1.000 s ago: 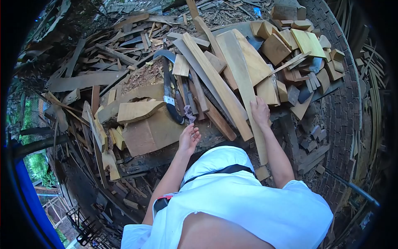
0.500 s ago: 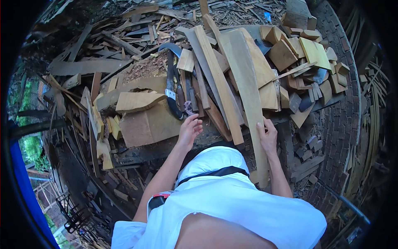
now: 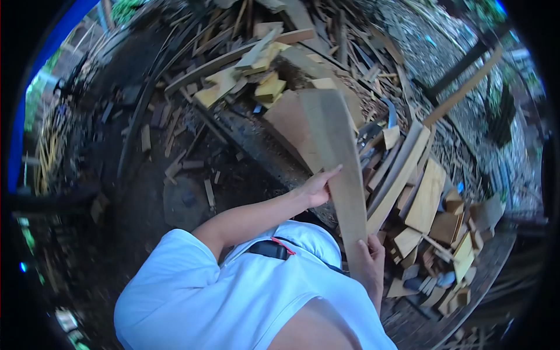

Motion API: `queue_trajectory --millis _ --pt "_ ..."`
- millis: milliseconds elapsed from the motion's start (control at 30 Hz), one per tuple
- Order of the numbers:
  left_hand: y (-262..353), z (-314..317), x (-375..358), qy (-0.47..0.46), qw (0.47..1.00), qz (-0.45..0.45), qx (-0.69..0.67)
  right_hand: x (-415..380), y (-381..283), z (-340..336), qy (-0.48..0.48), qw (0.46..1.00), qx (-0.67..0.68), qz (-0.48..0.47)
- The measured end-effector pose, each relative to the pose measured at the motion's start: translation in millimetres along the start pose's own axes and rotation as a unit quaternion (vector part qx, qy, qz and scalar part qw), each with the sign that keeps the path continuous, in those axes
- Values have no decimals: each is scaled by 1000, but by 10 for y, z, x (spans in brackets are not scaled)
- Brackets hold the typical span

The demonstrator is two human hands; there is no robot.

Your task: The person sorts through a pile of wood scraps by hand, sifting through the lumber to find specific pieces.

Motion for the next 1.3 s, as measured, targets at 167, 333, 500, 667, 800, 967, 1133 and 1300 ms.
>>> queue_trajectory --millis 167,333,500,667,800,967,1133,1300 --pt "40 -836 -583 106 987 43 -113 47 -31 376 -122 984 -125 -23" --pt "-49 -1456 -792 154 972 82 -159 -138 -19 727 -120 917 -381 -13" --pt "15 -2111 -481 189 954 95 -210 -33 467 1093 -57 906 -418 -16" --pt "682 -2510 -229 262 937 216 -83 612 567 1582 -103 943 -316 -34" --pt "945 -2543 -397 392 893 205 79 977 680 1646 -73 931 -352 -57" --pt "602 -2505 -462 324 934 115 101 949 711 1615 -60 929 -365 -21" --pt "580 -2590 -567 336 916 137 169 805 809 1737 -52 939 -340 -21" --pt "578 -2436 -602 362 902 162 169 991 727 1693 -115 909 -391 84"
Point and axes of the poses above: each hand's wrist, its own x-axis towards the middle knuckle, its own z-axis out of the palm, y = z × x, the point moved 6 cm from there along x, towards the middle knuckle, and after that the axes turned 10 degrees about -x, right-handed, at the moved point
